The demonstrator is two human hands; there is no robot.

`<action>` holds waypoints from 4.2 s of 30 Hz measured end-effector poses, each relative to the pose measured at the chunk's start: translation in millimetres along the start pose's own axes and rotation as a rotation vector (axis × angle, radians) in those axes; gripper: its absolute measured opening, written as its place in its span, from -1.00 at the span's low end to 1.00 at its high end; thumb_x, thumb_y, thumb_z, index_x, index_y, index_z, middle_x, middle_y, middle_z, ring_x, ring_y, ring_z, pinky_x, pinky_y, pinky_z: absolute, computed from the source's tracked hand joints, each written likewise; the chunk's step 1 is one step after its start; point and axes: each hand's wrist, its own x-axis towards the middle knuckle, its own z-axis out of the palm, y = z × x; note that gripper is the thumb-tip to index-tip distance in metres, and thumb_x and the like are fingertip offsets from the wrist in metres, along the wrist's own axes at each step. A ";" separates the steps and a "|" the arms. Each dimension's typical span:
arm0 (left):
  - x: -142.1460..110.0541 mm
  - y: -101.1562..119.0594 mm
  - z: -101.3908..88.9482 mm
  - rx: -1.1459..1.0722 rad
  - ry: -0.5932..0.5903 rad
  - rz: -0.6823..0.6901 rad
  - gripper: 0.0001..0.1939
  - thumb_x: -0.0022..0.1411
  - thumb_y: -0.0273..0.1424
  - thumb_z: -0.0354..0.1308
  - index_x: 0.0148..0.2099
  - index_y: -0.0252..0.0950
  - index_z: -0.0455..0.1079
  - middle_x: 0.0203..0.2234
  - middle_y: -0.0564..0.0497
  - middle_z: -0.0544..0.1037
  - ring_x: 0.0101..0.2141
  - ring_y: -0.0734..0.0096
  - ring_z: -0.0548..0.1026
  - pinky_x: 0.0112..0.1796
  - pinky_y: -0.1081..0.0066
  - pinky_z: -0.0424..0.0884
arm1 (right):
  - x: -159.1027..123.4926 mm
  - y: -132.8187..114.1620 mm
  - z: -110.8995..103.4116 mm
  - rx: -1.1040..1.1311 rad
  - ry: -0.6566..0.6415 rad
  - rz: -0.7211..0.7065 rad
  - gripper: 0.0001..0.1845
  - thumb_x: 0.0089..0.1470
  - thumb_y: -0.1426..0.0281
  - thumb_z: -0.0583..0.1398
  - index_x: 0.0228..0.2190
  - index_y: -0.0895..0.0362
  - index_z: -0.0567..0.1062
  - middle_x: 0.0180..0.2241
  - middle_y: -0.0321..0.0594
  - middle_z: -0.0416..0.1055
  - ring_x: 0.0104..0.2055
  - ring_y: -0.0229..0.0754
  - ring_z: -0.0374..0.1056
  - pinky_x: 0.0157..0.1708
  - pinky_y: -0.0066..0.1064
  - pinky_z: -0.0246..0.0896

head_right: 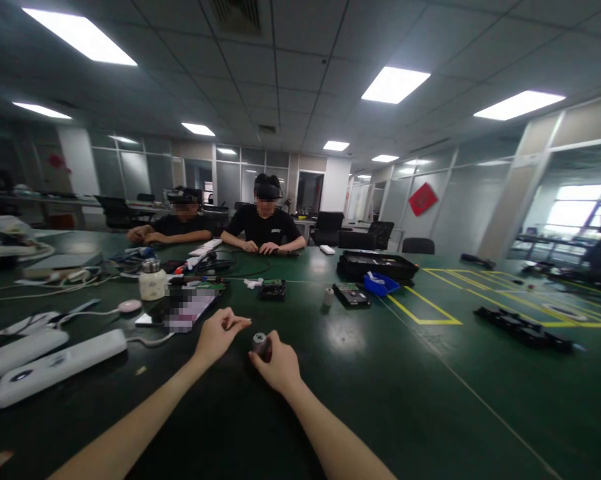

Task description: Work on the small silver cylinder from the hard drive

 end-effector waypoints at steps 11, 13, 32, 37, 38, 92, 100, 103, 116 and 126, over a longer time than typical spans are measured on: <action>-11.1 7.8 13.3 -0.116 -0.053 0.142 -0.85 0.25 -0.37 0.18 -0.32 -0.36 0.40 -0.31 0.03 0.52 -0.29 0.39 0.51 -0.22 0.26 0.46 | 0.8 4.4 -0.2 0.049 -0.030 -0.037 -0.74 0.02 0.25 0.25 -0.31 0.10 0.32 -0.55 -0.42 0.31 -0.49 -0.26 0.30 -0.52 -0.50 0.03; -12.0 8.5 12.9 -0.104 -0.067 0.131 -0.86 0.26 -0.36 0.16 -0.28 -0.35 0.41 -0.28 0.02 0.52 -0.26 0.37 0.50 -0.19 0.24 0.44 | 0.5 4.5 -1.4 0.058 -0.036 -0.050 -0.73 0.04 0.25 0.25 -0.29 0.14 0.35 -0.55 -0.42 0.31 -0.50 -0.28 0.30 -0.50 -0.47 0.11; -14.1 -9.4 17.8 -0.150 -0.385 -0.016 -0.79 0.28 -0.35 0.15 -0.08 -0.34 0.40 -0.18 -0.03 0.53 -0.18 0.29 0.52 -0.12 0.15 0.44 | 28.0 9.7 -16.6 0.006 0.034 -0.017 -0.75 0.23 0.27 0.13 -0.14 0.17 0.43 -0.18 -0.21 0.43 -0.26 -0.22 0.41 -0.26 -0.30 0.37; -13.9 -10.7 18.0 -0.163 -0.391 -0.057 -0.79 0.28 -0.35 0.15 -0.07 -0.34 0.40 -0.18 -0.03 0.53 -0.19 0.30 0.52 -0.13 0.15 0.44 | 31.5 30.7 -25.4 -0.099 0.035 0.106 -0.73 0.22 0.28 0.14 -0.10 0.16 0.41 -0.10 -0.17 0.40 -0.16 -0.16 0.39 -0.18 -0.21 0.35; -13.8 -11.2 18.2 -0.168 -0.392 -0.063 -0.79 0.28 -0.35 0.15 -0.08 -0.34 0.40 -0.19 -0.03 0.53 -0.19 0.30 0.52 -0.13 0.16 0.44 | 30.5 33.8 -26.1 -0.119 0.023 0.126 -0.73 0.22 0.28 0.14 -0.10 0.15 0.41 -0.09 -0.16 0.39 -0.15 -0.16 0.38 -0.16 -0.20 0.34; 1.0 -2.1 -8.2 -0.210 -0.519 -0.070 -0.80 0.28 -0.35 0.15 -0.10 -0.36 0.41 -0.22 -0.02 0.54 -0.22 0.32 0.53 -0.15 0.17 0.46 | 9.1 -9.7 -40.1 -0.251 0.096 -0.409 -0.73 0.21 0.35 0.14 -0.09 -0.14 0.51 -0.09 -0.22 0.46 -0.11 -0.11 0.33 -0.10 -0.25 0.06; -1.1 -6.6 -4.5 -0.216 -0.492 -0.084 -0.79 0.28 -0.34 0.15 -0.08 -0.35 0.40 -0.20 -0.03 0.54 -0.20 0.31 0.53 -0.14 0.17 0.46 | 9.2 -13.7 -40.3 -0.244 0.114 -0.375 -0.76 0.21 0.39 0.14 -0.13 -0.05 0.53 -0.16 -0.22 0.48 -0.13 -0.15 0.36 -0.15 -0.32 0.09; -1.2 -7.9 -2.5 -0.231 -0.496 -0.088 -0.79 0.28 -0.35 0.15 -0.09 -0.36 0.40 -0.19 -0.03 0.54 -0.20 0.30 0.53 -0.15 0.17 0.46 | 10.9 -15.7 -43.5 -0.259 0.116 -0.365 -0.77 0.22 0.39 0.12 -0.14 -0.02 0.54 -0.17 -0.21 0.48 -0.13 -0.14 0.35 -0.15 -0.31 0.09; -1.2 -2.3 -5.1 -0.230 -0.354 -0.039 -0.76 0.28 -0.34 0.16 -0.06 -0.35 0.39 -0.24 -0.01 0.56 -0.23 0.32 0.55 -0.14 0.16 0.46 | 8.2 -10.6 -49.7 -0.251 0.029 -0.413 -0.59 0.19 0.49 0.08 0.03 -0.12 0.41 0.01 -0.23 0.39 -0.01 -0.12 0.30 -0.05 -0.26 0.06; -9.2 19.7 4.1 -0.116 -0.121 0.093 -0.77 0.21 -0.31 0.23 -0.14 -0.33 0.43 -0.28 0.01 0.58 -0.23 0.31 0.55 -0.04 0.10 0.37 | 4.3 -1.4 -36.7 -0.134 0.090 -0.250 -0.46 0.08 0.53 0.09 0.10 -0.01 0.31 -0.05 -0.20 0.40 -0.05 -0.13 0.33 -0.06 -0.28 0.11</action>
